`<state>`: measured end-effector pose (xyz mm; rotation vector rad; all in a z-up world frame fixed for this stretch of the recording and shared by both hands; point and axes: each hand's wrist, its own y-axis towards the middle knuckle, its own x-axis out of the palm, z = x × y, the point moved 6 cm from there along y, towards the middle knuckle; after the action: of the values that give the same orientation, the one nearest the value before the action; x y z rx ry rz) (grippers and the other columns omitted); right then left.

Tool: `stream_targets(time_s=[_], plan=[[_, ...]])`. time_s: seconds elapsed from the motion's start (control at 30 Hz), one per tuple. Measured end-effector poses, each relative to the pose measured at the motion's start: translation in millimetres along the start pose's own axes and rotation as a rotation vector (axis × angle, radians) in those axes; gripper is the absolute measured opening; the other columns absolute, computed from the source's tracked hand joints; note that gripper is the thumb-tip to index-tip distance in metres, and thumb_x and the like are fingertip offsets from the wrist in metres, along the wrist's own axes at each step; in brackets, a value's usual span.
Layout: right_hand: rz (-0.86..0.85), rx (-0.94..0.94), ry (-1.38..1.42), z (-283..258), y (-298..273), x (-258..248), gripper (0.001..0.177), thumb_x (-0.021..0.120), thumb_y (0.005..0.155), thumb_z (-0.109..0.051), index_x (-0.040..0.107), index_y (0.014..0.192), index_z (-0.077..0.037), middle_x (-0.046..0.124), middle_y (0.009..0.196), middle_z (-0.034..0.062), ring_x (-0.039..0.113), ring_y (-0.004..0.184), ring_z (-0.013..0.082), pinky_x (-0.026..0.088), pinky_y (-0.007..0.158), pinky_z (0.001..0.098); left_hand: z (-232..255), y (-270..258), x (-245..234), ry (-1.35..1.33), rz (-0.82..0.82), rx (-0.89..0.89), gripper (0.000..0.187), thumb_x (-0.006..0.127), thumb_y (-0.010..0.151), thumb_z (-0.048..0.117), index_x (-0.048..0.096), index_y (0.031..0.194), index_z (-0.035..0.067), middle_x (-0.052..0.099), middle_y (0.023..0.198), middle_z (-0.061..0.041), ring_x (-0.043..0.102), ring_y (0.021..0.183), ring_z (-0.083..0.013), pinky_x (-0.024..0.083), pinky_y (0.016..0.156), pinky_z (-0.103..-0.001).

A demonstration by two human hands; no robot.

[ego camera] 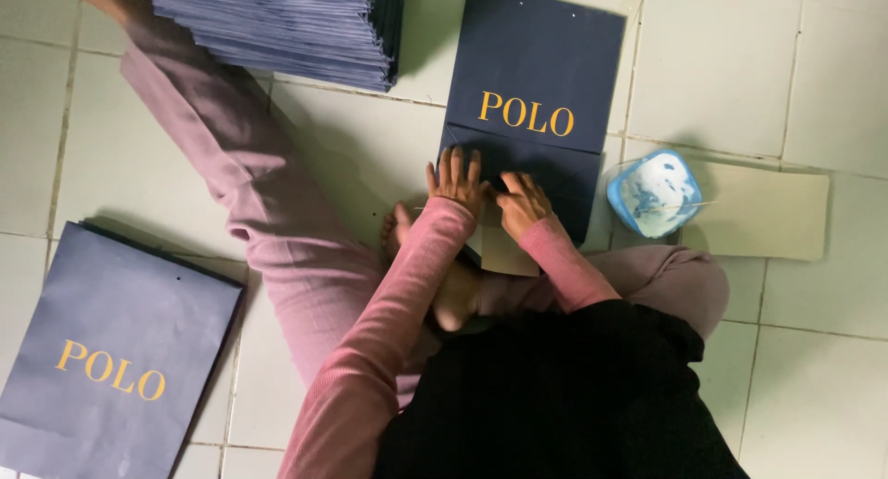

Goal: Assembling the bottom of a paper bag by folding and applying glue with a stick

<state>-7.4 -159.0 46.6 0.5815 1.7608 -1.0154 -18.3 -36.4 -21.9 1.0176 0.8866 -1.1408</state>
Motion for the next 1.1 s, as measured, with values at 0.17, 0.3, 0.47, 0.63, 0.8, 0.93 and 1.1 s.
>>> stream_targets(time_s=[0.17, 0.3, 0.47, 0.63, 0.8, 0.93, 1.1], plan=[[0.287, 0.055, 0.056, 73.6, 21.2, 64.1, 0.052, 0.059, 0.085, -0.008, 0.063, 0.136, -0.012, 0.051, 0.142, 0.0099, 0.054, 0.134, 0.0335, 0.048, 0.114, 0.0416, 11.9, 8.2, -11.1, 0.062, -0.108, -0.002, 0.081, 0.063, 0.096, 0.051, 0.024, 0.162, 0.026, 0.016, 0.169, -0.014, 0.015, 0.156, -0.0387, 0.012, 0.120, -0.071], [0.407, 0.210, -0.120, 179.2, 46.1, 101.4, 0.053, 0.066, 0.084, -0.007, 0.062, 0.135, 0.003, 0.056, 0.141, 0.0187, 0.055, 0.135, 0.0352, 0.046, 0.116, 0.0400, 13.7, 11.9, -27.8, 0.077, -0.328, -0.058, 0.074, 0.055, 0.103, 0.051, 0.020, 0.163, 0.027, 0.009, 0.172, -0.011, 0.007, 0.158, -0.0356, 0.003, 0.121, -0.073], [0.306, 0.247, -0.025, 211.6, 62.8, 82.4, 0.061, 0.055, 0.092, -0.005, 0.047, 0.152, 0.000, 0.045, 0.158, 0.0205, 0.043, 0.147, 0.0362, 0.038, 0.122, 0.0434, 21.4, 24.4, -9.3, 0.089, -0.313, -0.083, 0.073, 0.059, 0.100, 0.048, 0.026, 0.160, 0.023, 0.013, 0.169, -0.016, 0.009, 0.156, -0.0395, 0.002, 0.121, -0.073], [0.346, 0.165, -0.029, 214.1, 74.9, 74.5, 0.062, 0.053, 0.093, -0.004, 0.044, 0.154, -0.004, 0.041, 0.162, 0.0191, 0.040, 0.149, 0.0382, 0.038, 0.120, 0.0495, 61.5, 49.4, 12.5, 0.044, -0.322, 0.002, 0.069, 0.062, 0.099, 0.045, 0.031, 0.159, 0.029, 0.012, 0.169, -0.014, 0.006, 0.155, -0.0457, 0.005, 0.123, -0.070], [0.152, 0.253, -0.082, 177.6, 65.2, 88.9, 0.075, 0.056, 0.095, -0.009, 0.024, 0.162, -0.002, 0.024, 0.169, 0.0242, 0.024, 0.157, 0.0397, 0.022, 0.130, 0.0504, 78.8, 69.2, 11.8, 0.091, -0.681, -0.235, 0.077, 0.055, 0.099, 0.060, 0.016, 0.162, 0.039, -0.007, 0.170, -0.015, -0.013, 0.149, -0.0582, -0.001, 0.117, -0.076], [0.163, 0.282, -0.207, 137.2, 34.3, 109.0, 0.065, 0.049, 0.094, -0.026, 0.040, 0.157, -0.021, 0.043, 0.156, -0.0012, 0.039, 0.145, 0.0173, 0.024, 0.124, 0.0303, 81.1, 69.5, 8.0, 0.082, -0.686, -0.206, 0.082, 0.058, 0.097, 0.060, 0.016, 0.163, 0.036, -0.003, 0.170, -0.018, -0.009, 0.147, -0.0614, 0.004, 0.116, -0.078], [0.247, 0.240, -0.160, 125.1, 25.5, 88.6, 0.066, 0.055, 0.087, -0.013, 0.045, 0.151, -0.008, 0.054, 0.147, 0.0124, 0.045, 0.142, 0.0298, 0.036, 0.119, 0.0497, 76.3, 71.4, 21.7, 0.074, -0.696, -0.208, 0.086, 0.061, 0.095, 0.061, 0.014, 0.163, 0.036, -0.004, 0.169, -0.018, -0.009, 0.146, -0.0637, 0.004, 0.112, -0.081]])
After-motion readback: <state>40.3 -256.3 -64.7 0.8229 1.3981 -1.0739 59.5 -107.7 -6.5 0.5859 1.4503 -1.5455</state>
